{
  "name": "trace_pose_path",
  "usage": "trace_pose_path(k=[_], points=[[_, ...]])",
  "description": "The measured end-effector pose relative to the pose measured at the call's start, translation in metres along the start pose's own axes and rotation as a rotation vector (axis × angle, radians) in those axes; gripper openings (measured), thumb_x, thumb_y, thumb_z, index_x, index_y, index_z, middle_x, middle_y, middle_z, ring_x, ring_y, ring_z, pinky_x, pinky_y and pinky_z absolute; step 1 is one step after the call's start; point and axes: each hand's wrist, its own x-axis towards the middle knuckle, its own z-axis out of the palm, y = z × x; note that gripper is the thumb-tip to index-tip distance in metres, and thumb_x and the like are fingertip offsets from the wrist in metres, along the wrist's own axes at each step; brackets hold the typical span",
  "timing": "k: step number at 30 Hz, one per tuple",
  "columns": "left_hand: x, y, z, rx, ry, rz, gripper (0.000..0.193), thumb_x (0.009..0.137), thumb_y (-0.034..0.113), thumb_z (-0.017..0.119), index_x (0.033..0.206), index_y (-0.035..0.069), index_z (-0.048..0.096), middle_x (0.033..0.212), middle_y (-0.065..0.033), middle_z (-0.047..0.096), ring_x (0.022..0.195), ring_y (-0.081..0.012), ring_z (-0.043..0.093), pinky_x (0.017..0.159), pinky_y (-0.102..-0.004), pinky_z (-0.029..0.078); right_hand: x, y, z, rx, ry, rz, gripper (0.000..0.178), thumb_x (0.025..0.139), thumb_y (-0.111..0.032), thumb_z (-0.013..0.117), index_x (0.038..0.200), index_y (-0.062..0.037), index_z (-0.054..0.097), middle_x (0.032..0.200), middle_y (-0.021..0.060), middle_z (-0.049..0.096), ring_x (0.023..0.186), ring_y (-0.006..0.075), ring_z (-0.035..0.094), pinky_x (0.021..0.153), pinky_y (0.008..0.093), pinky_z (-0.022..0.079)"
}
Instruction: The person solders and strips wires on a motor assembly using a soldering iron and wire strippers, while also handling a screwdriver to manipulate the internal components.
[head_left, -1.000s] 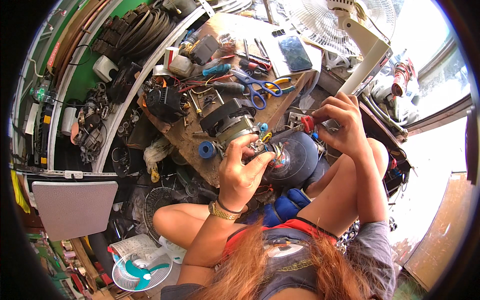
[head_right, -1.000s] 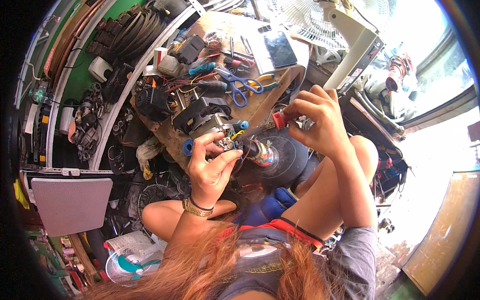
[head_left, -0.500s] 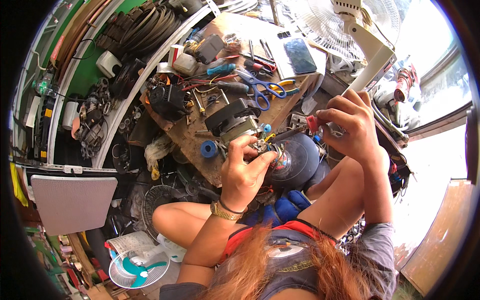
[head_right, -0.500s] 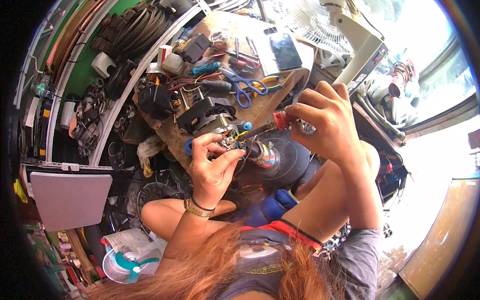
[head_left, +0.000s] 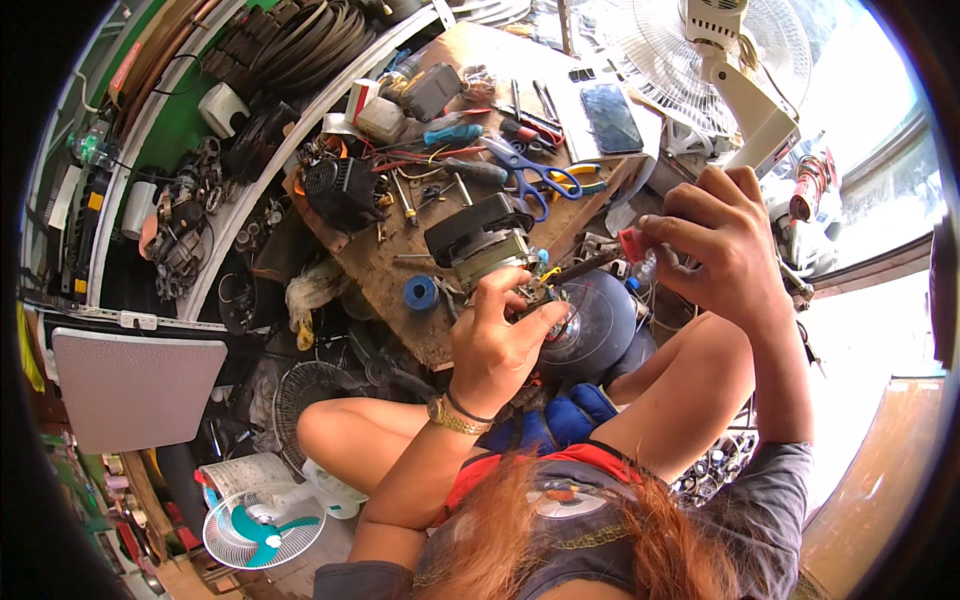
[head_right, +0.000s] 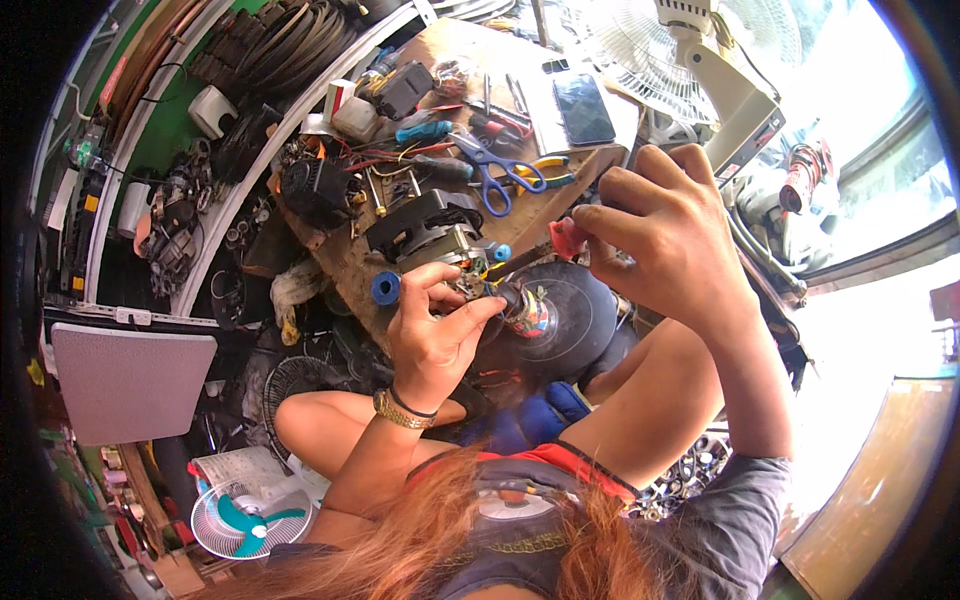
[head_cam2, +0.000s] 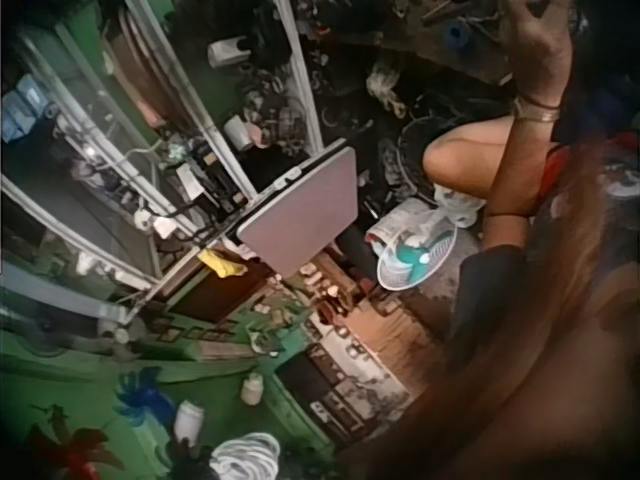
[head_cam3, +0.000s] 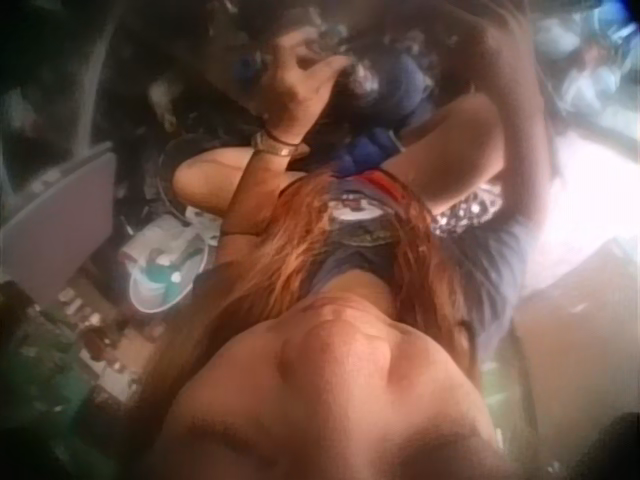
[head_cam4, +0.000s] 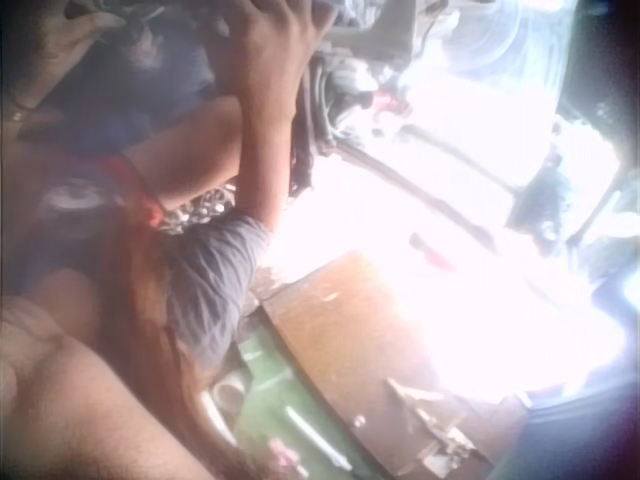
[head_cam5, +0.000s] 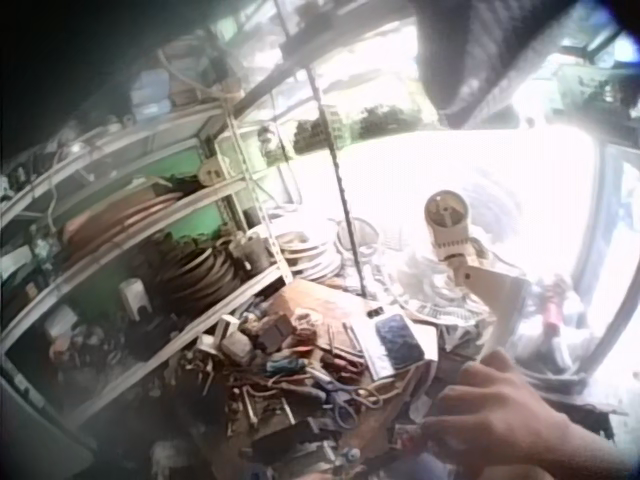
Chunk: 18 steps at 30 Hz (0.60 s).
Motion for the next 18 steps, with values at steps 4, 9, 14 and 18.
trace_pose_path(k=[4,9,14,18], points=[[-0.003,0.000,0.002,-0.020,0.011,-0.021,0.036,0.067,0.001,0.078,0.095,0.023,0.077,0.114,-0.0049,0.058,0.073,-0.0153,0.065,0.060,-0.0297,0.055,0.008,-0.003,-0.004,-0.021,-0.010,-0.031,0.032,0.058,-0.007,0.077,0.088,-0.0160,0.074,0.084,-0.0017,0.061,0.079,0.0195,0.055,0.080,0.0370,0.042],[-0.005,-0.003,0.002,0.000,0.012,0.003,0.037,0.067,0.003,0.077,0.097,0.024,0.077,0.113,-0.0045,0.058,0.073,-0.0151,0.064,0.059,-0.0292,0.054,0.017,-0.007,-0.008,-0.084,-0.011,-0.077,0.023,0.060,-0.017,0.082,0.081,-0.0187,0.071,0.084,-0.0051,0.061,0.084,0.0165,0.056,0.080,0.0348,0.042],[-0.003,-0.003,0.003,0.002,0.020,0.020,0.035,0.069,0.005,0.075,0.099,0.025,0.076,0.114,-0.0037,0.059,0.073,-0.0146,0.063,0.059,-0.0289,0.054,0.025,-0.015,-0.014,-0.113,-0.012,-0.102,0.023,0.060,-0.018,0.082,0.081,-0.0182,0.070,0.086,-0.0051,0.062,0.085,0.0164,0.056,0.080,0.0347,0.042],[-0.003,-0.003,0.001,0.018,0.010,0.018,0.033,0.071,0.007,0.074,0.098,0.025,0.076,0.113,-0.0033,0.059,0.073,-0.0148,0.063,0.059,-0.0290,0.054,0.028,-0.019,-0.014,-0.116,0.004,-0.108,0.023,0.061,-0.018,0.082,0.080,-0.0179,0.071,0.084,-0.0051,0.061,0.085,0.0159,0.056,0.079,0.0346,0.042]])
